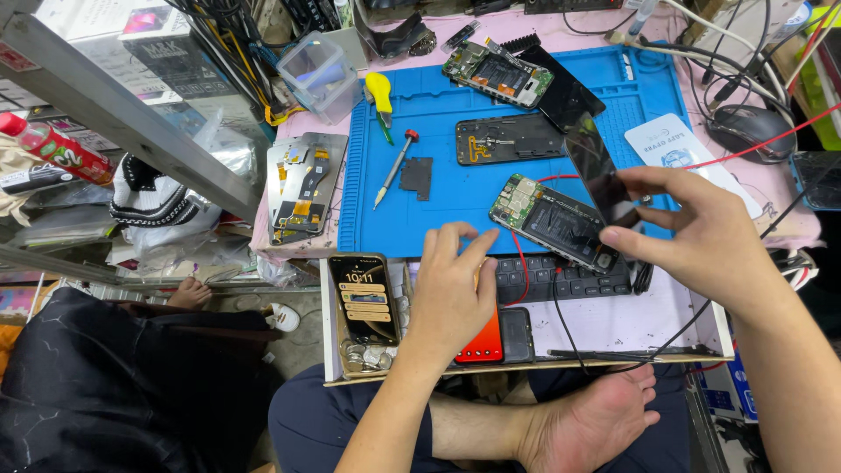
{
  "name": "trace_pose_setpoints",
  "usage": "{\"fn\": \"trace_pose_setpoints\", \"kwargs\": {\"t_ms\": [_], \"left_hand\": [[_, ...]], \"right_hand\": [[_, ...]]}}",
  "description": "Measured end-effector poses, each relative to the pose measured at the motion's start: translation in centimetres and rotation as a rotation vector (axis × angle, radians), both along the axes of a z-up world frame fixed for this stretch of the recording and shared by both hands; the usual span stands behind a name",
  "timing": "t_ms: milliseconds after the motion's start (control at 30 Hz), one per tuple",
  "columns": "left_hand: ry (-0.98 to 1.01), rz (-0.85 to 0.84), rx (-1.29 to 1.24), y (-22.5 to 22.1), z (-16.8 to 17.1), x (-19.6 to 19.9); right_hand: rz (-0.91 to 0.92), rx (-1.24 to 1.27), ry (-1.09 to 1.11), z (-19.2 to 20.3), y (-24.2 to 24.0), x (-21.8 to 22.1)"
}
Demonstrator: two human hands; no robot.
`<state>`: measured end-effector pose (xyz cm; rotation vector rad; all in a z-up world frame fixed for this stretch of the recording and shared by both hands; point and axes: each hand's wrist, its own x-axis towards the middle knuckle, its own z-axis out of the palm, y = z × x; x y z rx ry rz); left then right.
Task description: The person is repairing a mobile phone by connecting a screen panel to the motherboard and using tweezers to adjust internal components on a workbench.
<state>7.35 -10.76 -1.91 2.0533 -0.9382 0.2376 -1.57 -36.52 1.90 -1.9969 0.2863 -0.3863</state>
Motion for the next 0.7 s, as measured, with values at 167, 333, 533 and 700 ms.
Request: {"fn": "trace_pose_setpoints", "kwargs": {"t_ms": [167, 333, 533, 700], "left_hand": [[-0.049, -0.011, -0.078, -1.2, -0.3, 0.8], [-0.015, -0.002, -0.087, -1.4, -0.8, 1.1], [-0.01, 0.039, -0.146, -1.8, -0.9, 2.0], [-0.028, 0.01, -0.105, -3.7, -0.6, 4.7]], "right_hand": [[0.063, -0.064, -0.037, 0.3, 0.6, 2.6], [0.093, -0.273, -0.013, 0.7, 1.2, 3.4], [0.091, -0.362, 0.021, 1.8, 1.3, 1.9], [0.085, -0.222, 0.049, 1.8, 0.5, 0.3]]}}
